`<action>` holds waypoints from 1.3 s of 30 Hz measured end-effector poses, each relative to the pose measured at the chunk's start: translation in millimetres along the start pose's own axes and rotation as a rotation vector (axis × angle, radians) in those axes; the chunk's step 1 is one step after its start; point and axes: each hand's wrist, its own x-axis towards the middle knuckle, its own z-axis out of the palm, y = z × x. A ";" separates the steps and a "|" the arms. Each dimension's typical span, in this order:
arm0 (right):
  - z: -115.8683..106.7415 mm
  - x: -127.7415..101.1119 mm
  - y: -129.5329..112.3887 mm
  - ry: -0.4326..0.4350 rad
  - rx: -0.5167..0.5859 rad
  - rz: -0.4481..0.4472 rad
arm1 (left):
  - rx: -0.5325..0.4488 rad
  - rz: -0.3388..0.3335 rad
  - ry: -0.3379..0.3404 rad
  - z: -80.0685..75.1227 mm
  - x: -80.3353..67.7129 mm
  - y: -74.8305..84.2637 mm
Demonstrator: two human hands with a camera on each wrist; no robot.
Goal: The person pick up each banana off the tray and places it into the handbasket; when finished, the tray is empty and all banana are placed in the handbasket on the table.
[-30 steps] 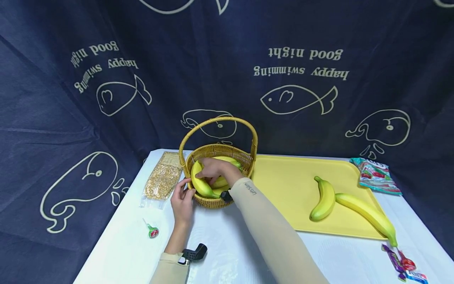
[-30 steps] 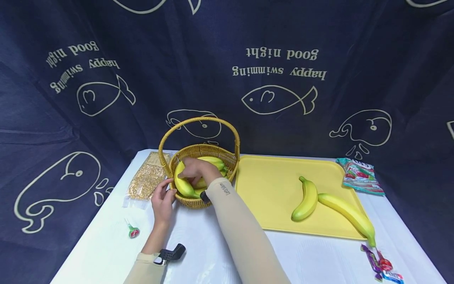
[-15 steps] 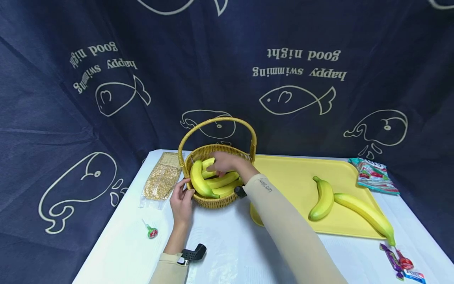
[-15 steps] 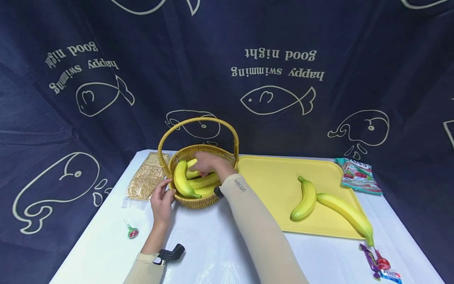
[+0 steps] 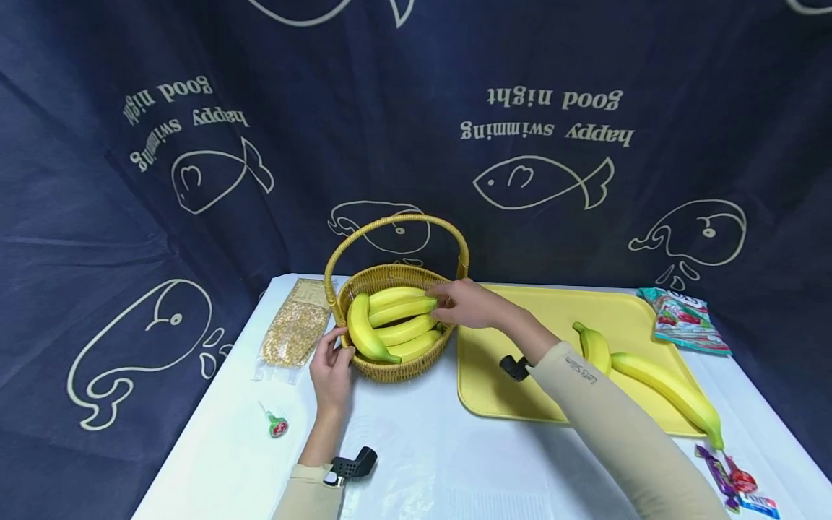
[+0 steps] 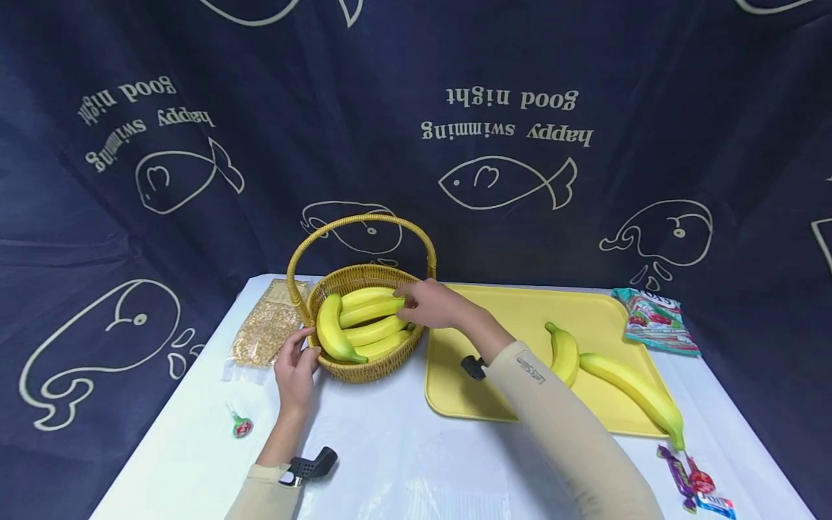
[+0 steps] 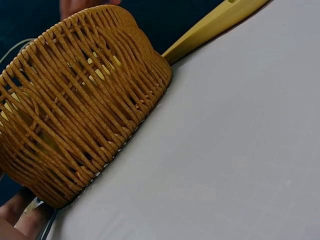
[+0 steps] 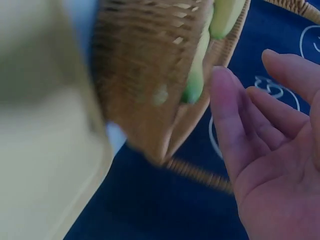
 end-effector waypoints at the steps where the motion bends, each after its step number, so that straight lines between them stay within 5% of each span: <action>1: -2.3 -9.0 4.1 0.015 -0.005 -0.006 | -0.005 -0.003 0.003 -0.3 0.0 -0.1; 10: -17.7 -86.2 57.1 0.132 0.069 0.070 | -0.001 -0.024 0.001 -1.7 -0.7 0.9; 16: -22.5 -128.2 86.1 0.207 -0.003 0.116 | -0.006 -0.034 0.002 -1.8 -1.1 0.4; 22: -22.9 -165.1 113.8 0.266 -0.075 0.252 | -0.009 -0.026 -0.003 -0.7 -1.4 -0.5; 29: -15.2 -190.3 136.6 0.269 -0.201 0.388 | 0.009 -0.016 -0.002 -0.2 -1.3 0.4; 39: -6.7 -192.1 150.1 0.328 -0.253 0.474 | -0.001 -0.010 -0.004 0.0 -1.2 0.0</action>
